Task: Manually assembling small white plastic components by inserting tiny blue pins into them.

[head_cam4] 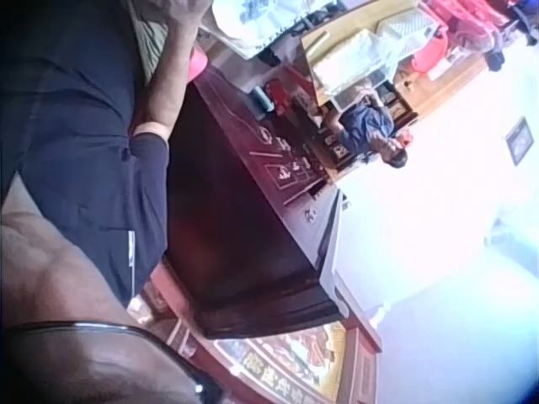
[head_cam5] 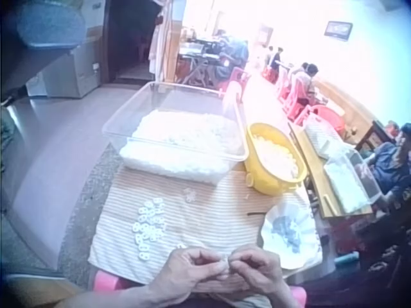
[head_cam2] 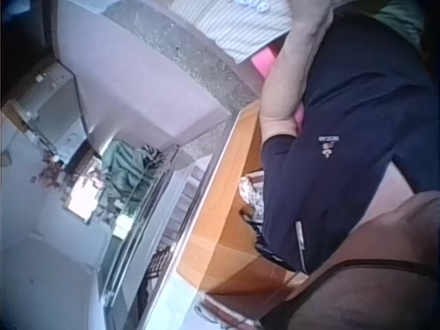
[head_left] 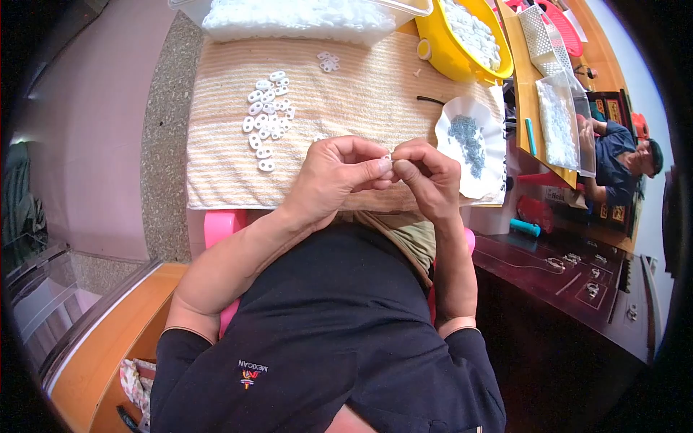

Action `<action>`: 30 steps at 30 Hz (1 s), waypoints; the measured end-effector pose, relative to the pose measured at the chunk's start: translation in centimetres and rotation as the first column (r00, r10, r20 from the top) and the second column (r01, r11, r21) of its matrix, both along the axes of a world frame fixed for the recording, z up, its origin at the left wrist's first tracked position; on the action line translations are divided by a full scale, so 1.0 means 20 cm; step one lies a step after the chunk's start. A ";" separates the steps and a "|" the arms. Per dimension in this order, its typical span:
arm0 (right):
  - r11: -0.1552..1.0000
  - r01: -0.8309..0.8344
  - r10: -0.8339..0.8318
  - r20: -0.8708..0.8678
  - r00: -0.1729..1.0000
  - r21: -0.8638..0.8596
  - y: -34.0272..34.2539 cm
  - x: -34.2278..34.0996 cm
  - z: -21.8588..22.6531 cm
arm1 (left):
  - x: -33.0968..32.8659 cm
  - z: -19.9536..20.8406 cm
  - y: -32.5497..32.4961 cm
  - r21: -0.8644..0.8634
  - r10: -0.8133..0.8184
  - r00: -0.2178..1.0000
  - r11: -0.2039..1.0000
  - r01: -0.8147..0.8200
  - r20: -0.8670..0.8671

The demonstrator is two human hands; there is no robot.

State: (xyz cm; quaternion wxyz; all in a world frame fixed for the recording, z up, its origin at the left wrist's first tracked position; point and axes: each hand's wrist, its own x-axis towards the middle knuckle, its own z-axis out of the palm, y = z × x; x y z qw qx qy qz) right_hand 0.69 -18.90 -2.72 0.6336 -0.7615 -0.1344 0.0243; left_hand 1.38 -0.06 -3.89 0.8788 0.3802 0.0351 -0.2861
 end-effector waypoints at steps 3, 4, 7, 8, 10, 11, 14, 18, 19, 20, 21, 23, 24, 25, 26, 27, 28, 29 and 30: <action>0.997 0.001 0.003 -0.051 0.999 0.079 0.00 0.00 -0.01 | 0.00 -0.01 0.00 -0.004 0.006 1.000 1.000 -0.006 0.006; 0.993 0.007 0.003 -0.078 0.997 0.118 0.00 0.00 -0.01 | 0.01 -0.02 0.00 -0.009 0.011 1.000 1.000 -0.011 0.011; 0.985 0.024 -0.001 -0.130 0.991 0.173 0.01 0.00 0.00 | 0.00 -0.01 0.00 -0.011 0.014 1.000 1.000 -0.014 -0.017; 0.985 0.023 -0.001 -0.131 0.991 0.173 0.01 0.00 0.00 | 0.00 -0.01 0.00 -0.011 0.014 1.000 1.000 -0.014 -0.018; 0.986 0.034 -0.009 -0.150 0.989 0.164 0.01 0.00 0.00 | 0.00 0.00 0.00 -0.002 0.012 1.000 1.000 -0.012 -0.025; 0.986 0.033 -0.008 -0.150 0.989 0.164 0.01 0.00 0.00 | 0.00 0.00 0.00 -0.002 0.013 1.000 1.000 -0.013 -0.025; 0.990 0.038 -0.017 -0.154 0.988 0.136 0.01 -0.01 -0.02 | 0.00 -0.01 0.00 -0.015 0.013 1.000 1.000 -0.014 -0.014; 0.998 0.032 -0.027 -0.094 0.995 0.051 0.01 -0.01 -0.03 | -0.01 -0.01 0.00 0.020 0.033 0.999 0.999 -0.033 0.008; 0.999 0.036 -0.034 -0.083 0.996 0.023 0.02 -0.01 -0.03 | -0.01 -0.02 -0.01 0.031 0.039 0.999 0.999 -0.040 0.019; 0.999 0.035 -0.033 -0.083 0.996 0.024 0.02 -0.01 -0.03 | -0.01 -0.03 -0.01 0.032 0.040 0.999 0.999 -0.041 0.018; 0.998 0.045 -0.042 -0.085 0.995 0.043 0.02 -0.01 -0.04 | -0.01 -0.03 -0.01 0.041 0.045 0.998 0.998 -0.047 0.042; 0.996 0.057 -0.051 -0.087 0.995 0.064 0.03 -0.01 -0.03 | -0.01 -0.03 -0.01 0.051 0.048 0.997 0.997 -0.052 0.067; 0.998 0.049 -0.045 -0.088 0.995 0.043 0.03 -0.01 -0.03 | -0.01 -0.03 -0.01 0.059 0.046 0.996 0.997 -0.050 0.072; 0.999 0.041 -0.039 -0.088 0.995 0.023 0.03 -0.01 -0.02 | -0.01 -0.03 0.00 0.068 0.044 0.996 0.997 -0.049 0.078; 0.999 0.043 -0.041 -0.086 0.995 0.023 0.03 0.00 -0.02 | -0.01 -0.02 0.00 0.068 0.042 0.996 0.997 -0.047 0.080; 0.997 0.047 -0.036 -0.150 0.988 0.068 0.03 0.00 -0.01 | 0.00 -0.02 0.00 0.063 0.042 0.997 0.997 -0.047 0.072; 0.992 0.052 -0.027 -0.212 0.977 0.113 0.03 0.00 -0.01 | 0.00 -0.02 0.00 0.058 0.043 0.997 0.997 -0.047 0.064; 0.992 0.054 -0.029 -0.211 0.977 0.113 0.02 0.00 -0.01 | 0.00 -0.02 0.00 0.059 0.042 0.997 0.997 -0.046 0.065; 0.994 0.043 -0.021 -0.203 0.979 0.103 0.02 0.00 0.00 | 0.00 -0.02 -0.01 0.046 0.037 0.998 0.998 -0.039 0.052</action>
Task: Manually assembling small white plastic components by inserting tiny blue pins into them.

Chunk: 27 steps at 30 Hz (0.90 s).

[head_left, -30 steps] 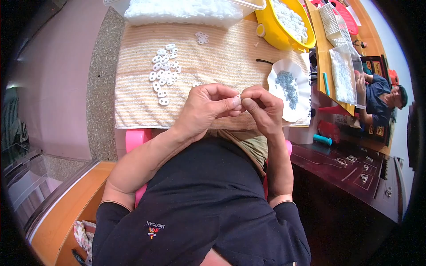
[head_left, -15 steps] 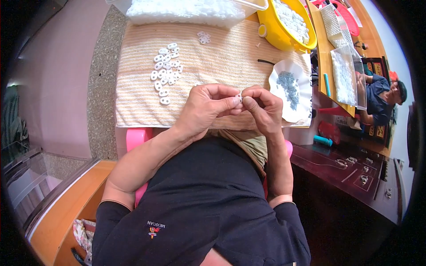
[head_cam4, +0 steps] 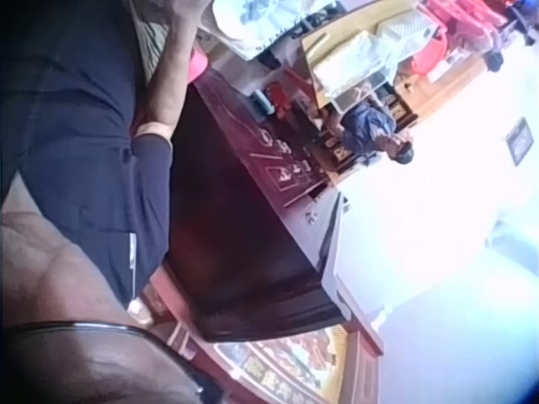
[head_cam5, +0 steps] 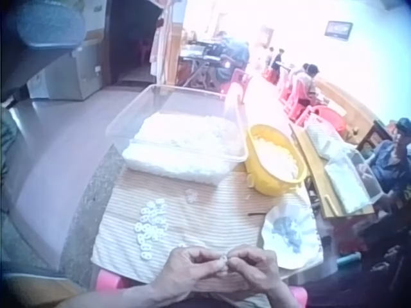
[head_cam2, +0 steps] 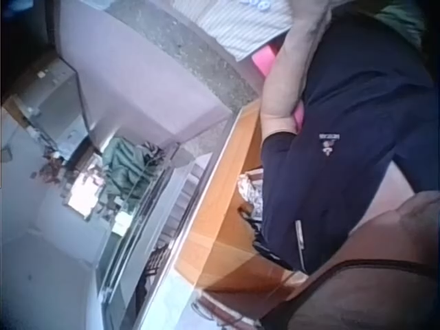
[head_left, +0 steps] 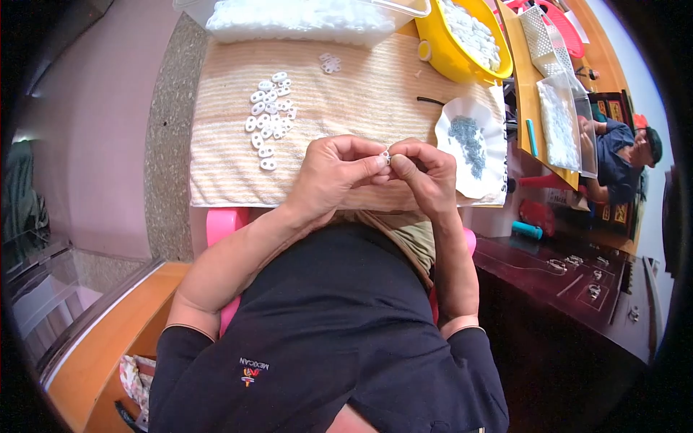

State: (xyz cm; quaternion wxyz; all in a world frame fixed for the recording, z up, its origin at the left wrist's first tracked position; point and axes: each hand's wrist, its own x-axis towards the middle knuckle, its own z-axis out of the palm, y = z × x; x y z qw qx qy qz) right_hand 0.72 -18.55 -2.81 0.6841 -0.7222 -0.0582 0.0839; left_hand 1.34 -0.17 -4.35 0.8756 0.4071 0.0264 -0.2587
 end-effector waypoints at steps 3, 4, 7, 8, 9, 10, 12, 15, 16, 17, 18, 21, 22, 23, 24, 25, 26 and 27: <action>1.000 -0.012 0.012 0.005 1.000 -0.003 -0.01 0.00 -0.01 | 0.00 0.00 0.00 -0.026 -0.006 1.000 1.000 0.005 -0.025; 1.000 -0.012 0.012 0.002 1.000 0.001 -0.02 0.00 -0.02 | 0.00 0.00 0.00 -0.041 -0.008 0.999 0.999 0.007 -0.039; 0.997 -0.002 0.006 -0.055 0.998 0.075 -0.02 0.00 -0.02 | 0.00 0.02 -0.01 -0.044 0.008 0.999 0.999 -0.010 -0.044; 0.997 -0.005 0.009 -0.056 0.998 0.075 -0.03 0.00 -0.03 | 0.00 0.02 -0.01 -0.045 0.010 0.999 0.999 -0.012 -0.045; 0.997 -0.011 0.013 -0.035 0.999 0.077 -0.03 0.01 -0.04 | 0.01 0.02 -0.01 -0.042 0.010 0.999 0.999 -0.012 -0.048; 0.997 -0.017 0.018 -0.014 1.000 0.080 -0.03 0.01 -0.04 | 0.01 0.02 -0.01 -0.039 0.010 0.999 0.999 -0.012 -0.052; 0.994 -0.005 0.008 -0.029 1.000 0.106 -0.02 0.01 -0.03 | 0.01 0.02 0.00 -0.038 0.012 0.998 0.999 -0.014 -0.057; 0.991 0.005 0.000 -0.042 0.999 0.130 -0.02 0.00 -0.03 | 0.01 0.02 0.00 -0.040 0.011 0.998 0.999 -0.013 -0.057; 0.992 0.005 0.000 -0.041 0.999 0.129 -0.02 0.00 -0.03 | 0.01 0.02 0.00 -0.043 0.007 0.999 0.999 -0.010 -0.053; 0.992 0.005 0.000 -0.040 0.999 0.129 -0.02 0.00 -0.03 | 0.01 0.01 0.00 -0.044 0.007 0.999 0.999 -0.010 -0.052; 0.993 0.017 -0.013 -0.038 0.999 0.119 -0.01 0.00 -0.03 | 0.01 0.01 0.00 -0.048 0.004 0.998 0.999 -0.006 -0.055; 0.998 0.016 -0.016 -0.001 1.000 0.059 0.00 0.00 -0.03 | 0.00 0.01 0.01 -0.051 0.016 0.998 0.999 -0.019 -0.061; 1.000 0.017 -0.017 0.040 0.999 0.006 0.00 0.00 -0.04 | 0.00 0.01 0.01 -0.052 0.019 0.998 0.998 -0.022 -0.058; 1.000 0.014 -0.014 0.040 0.999 0.007 0.01 0.00 -0.04 | 0.00 0.02 0.01 -0.051 0.022 0.998 0.998 -0.025 -0.058; 0.999 0.036 -0.035 0.046 0.998 -0.026 0.02 -0.01 -0.04 | -0.01 0.03 0.00 -0.043 0.031 0.997 0.998 -0.034 -0.068; 0.997 0.056 -0.053 0.053 0.997 -0.056 0.03 -0.01 -0.04 | -0.01 0.03 0.01 -0.032 0.042 0.996 0.998 -0.045 -0.078; 0.993 0.068 -0.060 0.083 0.995 -0.092 0.04 -0.01 -0.04 | -0.01 0.02 0.01 -0.025 0.051 0.996 0.998 -0.054 -0.079; 0.989 0.080 -0.066 0.112 0.992 -0.127 0.04 -0.01 -0.05 | 0.00 0.00 0.00 -0.028 0.045 0.998 0.999 -0.046 -0.041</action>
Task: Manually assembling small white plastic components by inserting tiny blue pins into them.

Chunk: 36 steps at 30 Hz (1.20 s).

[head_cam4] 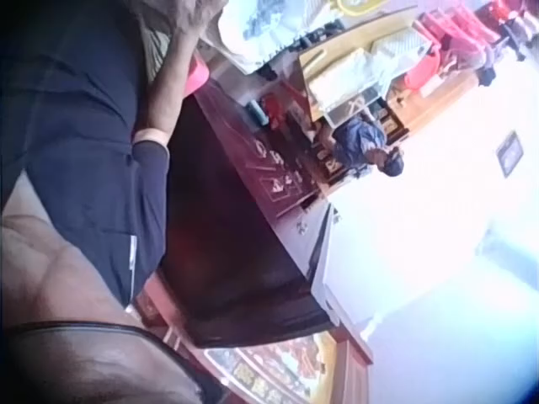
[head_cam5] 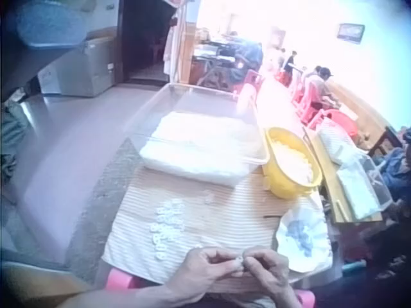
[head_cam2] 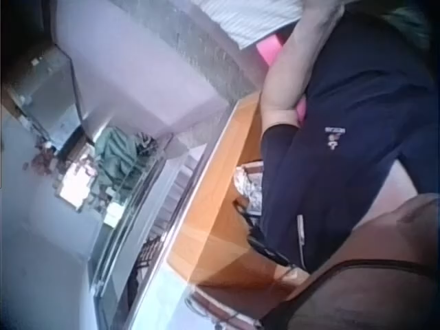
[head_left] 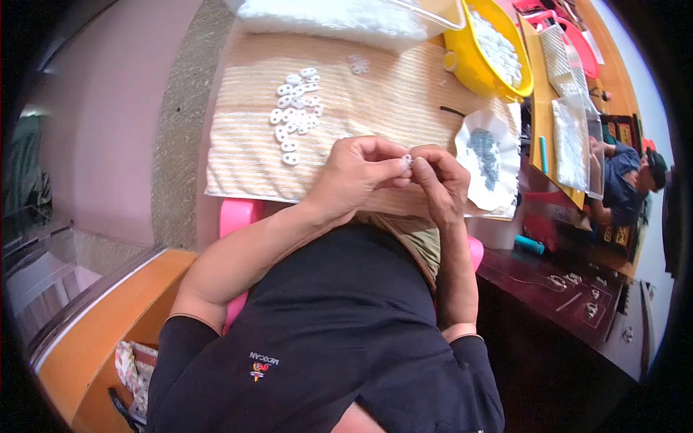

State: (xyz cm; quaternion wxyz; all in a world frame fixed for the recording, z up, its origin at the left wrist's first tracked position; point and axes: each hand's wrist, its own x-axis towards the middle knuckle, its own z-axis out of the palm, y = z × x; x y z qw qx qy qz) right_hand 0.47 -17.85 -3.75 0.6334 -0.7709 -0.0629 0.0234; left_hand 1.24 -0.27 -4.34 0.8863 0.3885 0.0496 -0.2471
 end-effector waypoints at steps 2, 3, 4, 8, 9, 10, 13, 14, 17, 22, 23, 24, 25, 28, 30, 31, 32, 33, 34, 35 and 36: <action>0.995 0.045 -0.040 -0.059 0.997 0.085 0.02 -0.02 0.01 | 0.00 -0.01 0.00 -0.003 -0.002 0.999 1.000 0.002 0.045; 0.992 0.067 -0.060 -0.065 0.996 0.104 0.03 -0.02 0.00 | 0.00 0.00 0.00 0.007 0.008 0.999 1.000 -0.008 0.042; 0.995 0.071 -0.070 -0.025 0.997 0.068 0.02 -0.02 -0.02 | 0.00 0.00 -0.01 0.005 0.017 1.000 1.000 -0.017 0.020; 0.983 0.098 -0.095 -0.023 0.995 0.153 0.04 -0.02 -0.04 | 0.00 -0.01 0.00 -0.019 0.037 0.999 0.999 -0.037 0.002; 0.983 0.092 -0.090 -0.023 0.996 0.156 0.04 -0.02 -0.05 | 0.00 -0.01 0.00 -0.028 0.045 0.999 0.999 -0.045 0.008; 0.982 0.090 -0.088 -0.018 0.996 0.169 0.03 -0.02 -0.07 | 0.00 0.00 0.00 -0.025 0.050 0.999 0.998 -0.049 0.010; 0.974 0.097 -0.095 -0.019 0.995 0.203 0.04 -0.02 -0.07 | -0.01 0.01 0.01 -0.037 0.063 0.998 0.997 -0.063 0.001; 0.969 0.111 -0.107 -0.028 0.994 0.222 0.05 -0.02 -0.07 | -0.01 0.01 0.01 -0.033 0.058 0.998 0.998 -0.057 0.007; 0.971 0.091 -0.096 0.011 0.995 0.223 0.04 -0.02 -0.07 | -0.01 0.01 0.01 -0.029 0.054 0.998 0.998 -0.054 0.014; 0.969 0.033 -0.044 0.038 0.998 0.245 0.02 0.00 -0.05 | -0.01 0.03 0.01 -0.066 0.062 0.998 0.996 -0.060 0.024; 0.969 0.019 -0.026 0.028 0.999 0.246 0.00 0.01 -0.05 | -0.01 0.03 0.01 -0.083 0.061 0.998 0.995 -0.058 0.031; 0.969 0.004 -0.008 0.017 1.000 0.247 -0.01 0.01 -0.05 | -0.01 0.04 0.01 -0.101 0.061 0.997 0.993 -0.057 0.037; 0.955 0.005 -0.017 0.036 0.999 0.297 0.01 0.02 -0.03 | -0.02 0.05 0.02 -0.101 0.065 0.997 0.993 -0.062 0.033; 0.852 0.018 -0.022 0.001 1.000 0.524 0.03 0.05 0.02 | -0.04 0.13 0.03 -0.193 0.099 0.994 0.977 -0.089 0.041; 0.963 0.085 -0.096 0.029 0.995 0.257 0.04 0.07 0.02 | -0.07 0.18 0.05 -0.165 0.122 0.987 0.981 -0.104 0.104; 0.993 0.021 -0.036 0.129 0.991 0.115 0.07 0.08 0.02 | -0.08 0.21 0.06 -0.135 0.140 0.975 0.984 -0.118 0.170; 0.996 -0.065 0.053 0.180 0.982 0.062 0.10 0.09 0.01 | -0.10 0.23 0.06 -0.188 0.184 0.956 0.972 -0.142 0.227; 0.989 -0.148 0.143 0.226 0.964 0.005 0.14 0.09 0.01 | -0.11 0.25 0.07 -0.158 0.179 0.949 0.977 -0.141 0.261; 0.981 -0.193 0.193 0.003 0.981 -0.003 0.23 0.07 0.12 | -0.13 0.27 0.08 -0.132 0.182 0.939 0.980 -0.149 0.292; 0.980 -0.199 0.199 0.092 0.976 -0.001 0.30 0.05 0.10 | -0.15 0.27 0.06 -0.180 0.231 0.922 0.967 -0.181 0.312; 0.979 -0.206 0.202 0.180 0.963 0.001 0.36 0.05 0.07 | -0.16 0.27 0.06 -0.107 0.233 0.882 0.972 -0.208 0.409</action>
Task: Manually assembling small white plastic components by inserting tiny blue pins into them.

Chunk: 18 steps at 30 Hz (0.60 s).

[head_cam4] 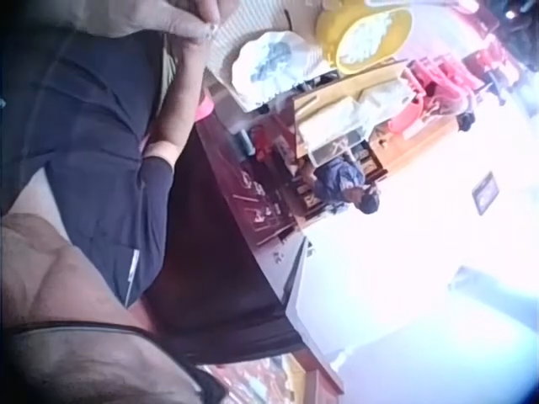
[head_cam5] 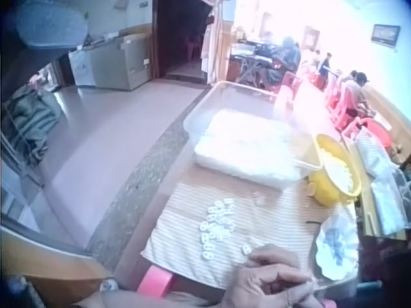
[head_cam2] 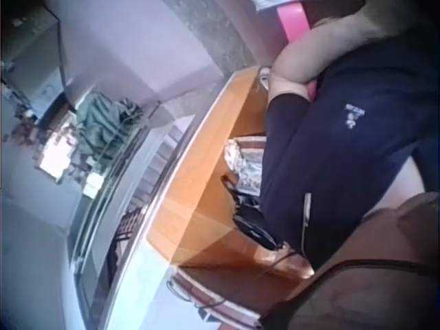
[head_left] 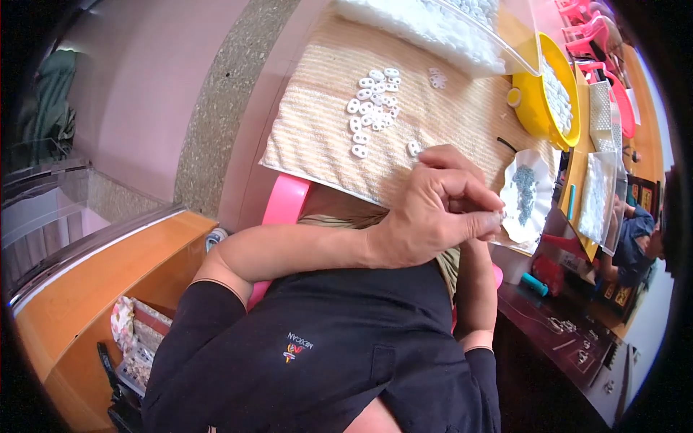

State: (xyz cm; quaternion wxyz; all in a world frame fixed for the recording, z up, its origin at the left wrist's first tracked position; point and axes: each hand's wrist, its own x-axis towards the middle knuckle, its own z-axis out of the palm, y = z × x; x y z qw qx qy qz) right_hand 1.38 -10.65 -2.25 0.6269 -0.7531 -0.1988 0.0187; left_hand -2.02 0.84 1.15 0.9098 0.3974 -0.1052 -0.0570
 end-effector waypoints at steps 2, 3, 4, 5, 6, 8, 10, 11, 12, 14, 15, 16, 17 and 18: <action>0.993 -0.092 0.096 0.051 0.994 -0.070 0.07 0.05 0.03 | 0.00 0.01 0.01 0.103 0.030 0.988 0.994 -0.046 0.148; 0.960 -0.173 0.193 0.070 0.979 -0.221 0.10 0.07 0.02 | -0.01 0.02 0.01 0.100 0.029 0.989 0.994 -0.044 0.147; 0.898 -0.249 0.295 0.075 0.952 -0.363 0.14 0.08 0.01 | -0.02 0.03 0.01 0.105 0.008 0.993 0.994 -0.020 0.119; 0.883 -0.180 0.266 0.145 0.953 -0.433 0.18 0.08 -0.05 | -0.03 0.03 0.02 0.110 -0.014 0.996 0.994 0.004 0.090; 0.883 -0.183 0.268 0.144 0.953 -0.431 0.21 0.09 -0.07 | -0.02 0.03 0.02 0.112 -0.011 0.996 0.994 0.001 0.089; 0.759 -0.089 0.302 0.227 0.926 -0.645 0.25 0.09 -0.09 | -0.01 0.03 0.02 0.231 0.093 0.985 0.965 -0.125 0.146; 0.715 -0.070 0.298 0.212 0.931 -0.696 0.27 0.09 -0.08 | -0.02 0.04 0.02 0.120 0.023 1.000 0.992 -0.024 0.008; 0.667 -0.049 0.290 0.199 0.936 -0.743 0.28 0.08 -0.08 | -0.03 0.05 0.01 -0.004 -0.065 0.991 0.998 0.065 -0.118; 0.666 -0.048 0.290 0.198 0.936 -0.745 0.28 0.08 -0.07 | -0.02 0.05 0.01 -0.006 -0.066 0.991 0.998 0.065 -0.118; 0.664 -0.046 0.284 0.196 0.939 -0.746 0.28 0.08 -0.08 | -0.02 0.04 0.00 0.007 -0.065 0.992 0.998 0.067 -0.108; 0.664 -0.044 0.282 0.195 0.939 -0.747 0.28 0.08 -0.08 | -0.01 0.03 0.00 0.006 -0.068 0.992 0.998 0.069 -0.108; 0.678 -0.063 0.281 0.179 0.943 -0.733 0.29 0.09 -0.08 | -0.02 0.03 0.01 -0.012 -0.093 0.986 0.996 0.092 -0.138; 0.691 -0.081 0.280 0.162 0.946 -0.718 0.29 0.09 -0.09 | -0.02 0.03 0.01 -0.031 -0.117 0.979 0.993 0.114 -0.166; 0.693 -0.082 0.281 0.163 0.946 -0.716 0.30 0.09 -0.09 | -0.01 0.02 0.02 -0.029 -0.115 0.979 0.993 0.112 -0.166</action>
